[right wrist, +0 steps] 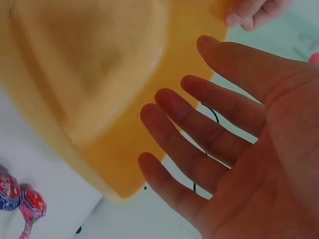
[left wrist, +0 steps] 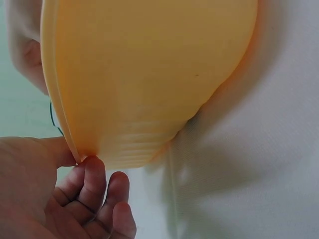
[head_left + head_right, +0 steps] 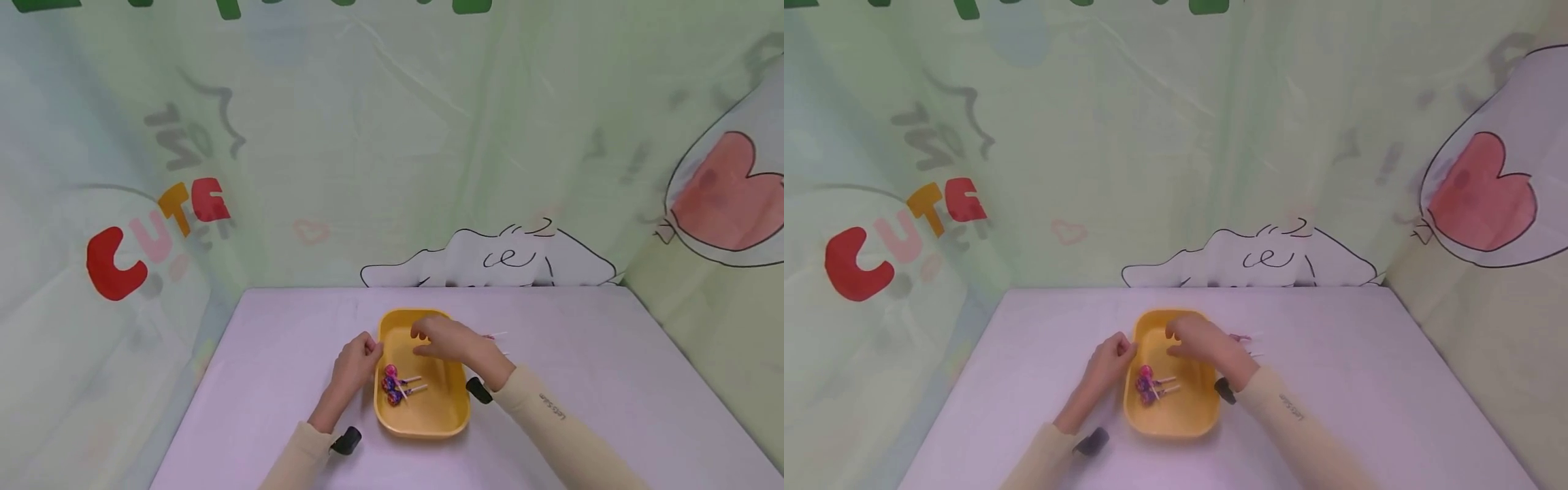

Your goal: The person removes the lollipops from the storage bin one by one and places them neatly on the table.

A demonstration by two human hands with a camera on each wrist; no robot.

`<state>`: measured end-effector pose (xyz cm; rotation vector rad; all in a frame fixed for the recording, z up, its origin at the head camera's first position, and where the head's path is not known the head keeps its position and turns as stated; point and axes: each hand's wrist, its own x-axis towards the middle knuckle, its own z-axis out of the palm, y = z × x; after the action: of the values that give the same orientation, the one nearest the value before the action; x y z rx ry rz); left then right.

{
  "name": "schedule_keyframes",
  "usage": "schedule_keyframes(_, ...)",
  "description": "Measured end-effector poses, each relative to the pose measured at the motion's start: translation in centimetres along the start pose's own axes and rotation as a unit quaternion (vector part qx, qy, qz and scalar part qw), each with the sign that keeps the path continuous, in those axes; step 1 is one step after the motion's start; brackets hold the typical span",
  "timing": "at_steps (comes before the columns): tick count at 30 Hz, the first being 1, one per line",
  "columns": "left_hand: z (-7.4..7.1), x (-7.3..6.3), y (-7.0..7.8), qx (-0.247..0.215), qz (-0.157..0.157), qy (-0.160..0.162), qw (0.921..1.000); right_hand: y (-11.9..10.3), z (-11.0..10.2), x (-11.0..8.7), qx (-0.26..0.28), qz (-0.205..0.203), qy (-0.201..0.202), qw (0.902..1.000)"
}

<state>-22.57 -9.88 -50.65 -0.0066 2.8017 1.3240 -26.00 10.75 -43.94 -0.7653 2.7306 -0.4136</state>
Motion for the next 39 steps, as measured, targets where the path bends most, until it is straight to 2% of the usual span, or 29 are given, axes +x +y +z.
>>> schedule_keyframes(6,0.1,0.2,0.1,0.002,-0.001,-0.002,1.0000,-0.5,0.9,0.7,0.009,0.023,-0.023,0.9994)
schedule_keyframes(12,0.1,0.2,0.1,0.004,-0.004,-0.001,1.0000,-1.9,2.2,1.5,-0.006,0.031,-0.043,0.9986)
schedule_keyframes(21,0.4,-0.1,-0.4,0.000,0.007,0.006,1.0000,-3.9,4.2,2.1,0.005,0.085,-0.074,0.9936)
schedule_keyframes(25,0.3,-0.1,-0.6,0.000,0.010,0.013,0.9999,-4.4,4.5,2.4,-0.003,0.080,-0.067,0.9945)
schedule_keyframes(31,0.1,0.0,-0.3,-0.003,0.006,0.006,1.0000,-4.8,4.6,2.5,-0.034,0.064,-0.054,0.9959)
schedule_keyframes(39,0.1,-0.1,-0.1,-0.007,0.005,0.002,1.0000,-5.1,4.4,2.5,-0.039,0.077,-0.062,0.9944)
